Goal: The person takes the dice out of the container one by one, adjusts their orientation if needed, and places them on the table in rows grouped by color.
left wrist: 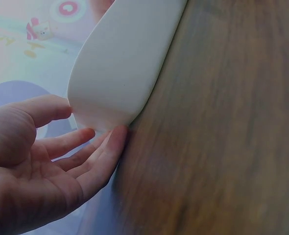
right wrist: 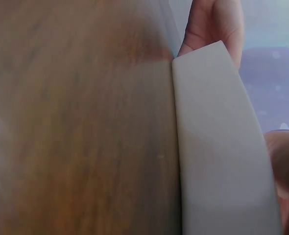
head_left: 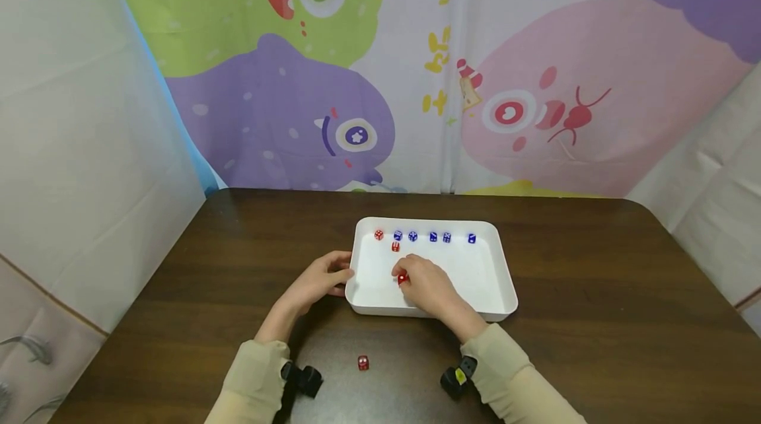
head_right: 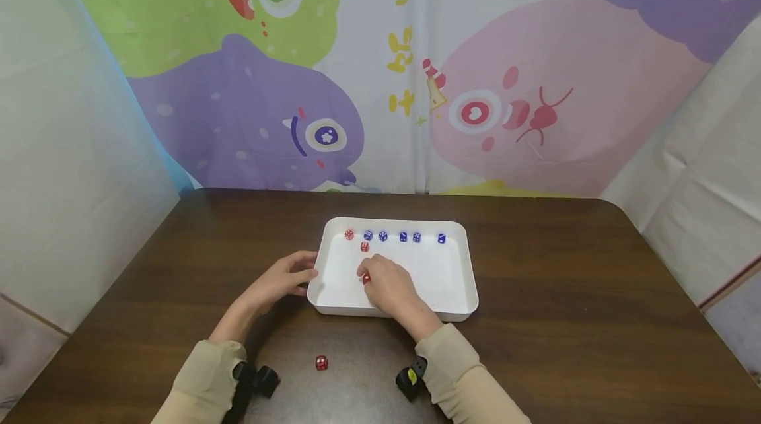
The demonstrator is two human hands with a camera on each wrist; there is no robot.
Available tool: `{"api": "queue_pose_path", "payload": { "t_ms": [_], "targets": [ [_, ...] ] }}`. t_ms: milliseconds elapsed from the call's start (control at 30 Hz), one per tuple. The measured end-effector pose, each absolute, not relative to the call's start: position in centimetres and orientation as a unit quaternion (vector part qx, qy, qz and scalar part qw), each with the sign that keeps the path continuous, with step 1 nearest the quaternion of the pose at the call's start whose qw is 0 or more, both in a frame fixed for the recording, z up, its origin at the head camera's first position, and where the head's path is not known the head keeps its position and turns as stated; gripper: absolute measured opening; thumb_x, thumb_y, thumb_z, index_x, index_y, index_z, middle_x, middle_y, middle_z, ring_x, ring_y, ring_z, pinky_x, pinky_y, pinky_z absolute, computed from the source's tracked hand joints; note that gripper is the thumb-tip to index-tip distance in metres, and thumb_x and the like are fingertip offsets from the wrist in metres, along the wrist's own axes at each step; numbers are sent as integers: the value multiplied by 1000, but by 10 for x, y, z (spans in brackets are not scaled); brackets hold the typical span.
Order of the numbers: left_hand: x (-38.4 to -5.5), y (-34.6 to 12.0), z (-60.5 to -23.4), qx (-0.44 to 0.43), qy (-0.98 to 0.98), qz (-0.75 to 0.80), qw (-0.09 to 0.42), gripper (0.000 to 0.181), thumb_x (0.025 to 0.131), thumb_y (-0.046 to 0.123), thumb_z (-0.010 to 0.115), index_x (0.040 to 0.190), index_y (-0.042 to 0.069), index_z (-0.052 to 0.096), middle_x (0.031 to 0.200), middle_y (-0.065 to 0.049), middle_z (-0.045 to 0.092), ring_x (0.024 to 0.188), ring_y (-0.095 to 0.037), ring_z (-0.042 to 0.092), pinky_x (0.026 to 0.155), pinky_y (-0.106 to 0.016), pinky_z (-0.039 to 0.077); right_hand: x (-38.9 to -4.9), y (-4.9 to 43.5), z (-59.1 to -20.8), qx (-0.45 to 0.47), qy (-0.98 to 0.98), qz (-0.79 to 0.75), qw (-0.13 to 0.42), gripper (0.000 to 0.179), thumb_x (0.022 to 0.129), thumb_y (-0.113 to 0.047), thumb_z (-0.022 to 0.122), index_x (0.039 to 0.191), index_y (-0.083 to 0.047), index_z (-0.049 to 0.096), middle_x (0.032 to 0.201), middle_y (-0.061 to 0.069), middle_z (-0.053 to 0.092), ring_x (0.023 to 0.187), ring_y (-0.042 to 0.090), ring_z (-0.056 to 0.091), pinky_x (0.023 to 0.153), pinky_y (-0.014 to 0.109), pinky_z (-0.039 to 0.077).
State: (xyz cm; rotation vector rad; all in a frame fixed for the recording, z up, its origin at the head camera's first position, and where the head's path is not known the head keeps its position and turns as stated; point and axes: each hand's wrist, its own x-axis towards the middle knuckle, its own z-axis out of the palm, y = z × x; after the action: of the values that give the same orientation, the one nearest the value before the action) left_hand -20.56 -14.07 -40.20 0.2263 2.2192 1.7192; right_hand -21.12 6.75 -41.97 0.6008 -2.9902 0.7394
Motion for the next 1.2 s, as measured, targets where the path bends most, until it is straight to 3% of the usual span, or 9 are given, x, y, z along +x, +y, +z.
{"api": "queue_pose_path", "payload": {
  "t_ms": [333,600,833,1200],
  "targets": [
    [-206,-141,-405,80,777,604,160,44,85,6,49,124,-5,35,109,-24,44,93,-31,50,69,-35,49,-194,68,-413,208,-935,286,28,15,75,-7,59,88,-9,64,88,2,60,99,20,52,74,29,45],
    [-207,-140,-406,77,779,602,159,45,84,7,50,124,-6,35,110,-25,44,93,-31,50,69,-35,49,-177,69,-400,222,-930,291,36,15,74,-7,60,89,-10,63,84,-3,57,75,10,52,67,25,45],
    [-210,-143,-408,82,777,604,160,45,84,8,50,124,-5,35,112,-25,44,92,-30,50,69,-36,49,-171,69,-394,239,-930,275,52,14,73,-8,61,87,-11,63,83,-5,56,76,9,53,68,25,46],
    [-223,-146,-433,78,778,605,150,44,83,12,53,124,1,38,109,-18,47,88,-24,53,67,-34,50,-165,69,-388,283,-910,303,18,12,72,-8,61,84,-9,61,77,-6,54,72,10,52,65,19,45]
  ]
}}
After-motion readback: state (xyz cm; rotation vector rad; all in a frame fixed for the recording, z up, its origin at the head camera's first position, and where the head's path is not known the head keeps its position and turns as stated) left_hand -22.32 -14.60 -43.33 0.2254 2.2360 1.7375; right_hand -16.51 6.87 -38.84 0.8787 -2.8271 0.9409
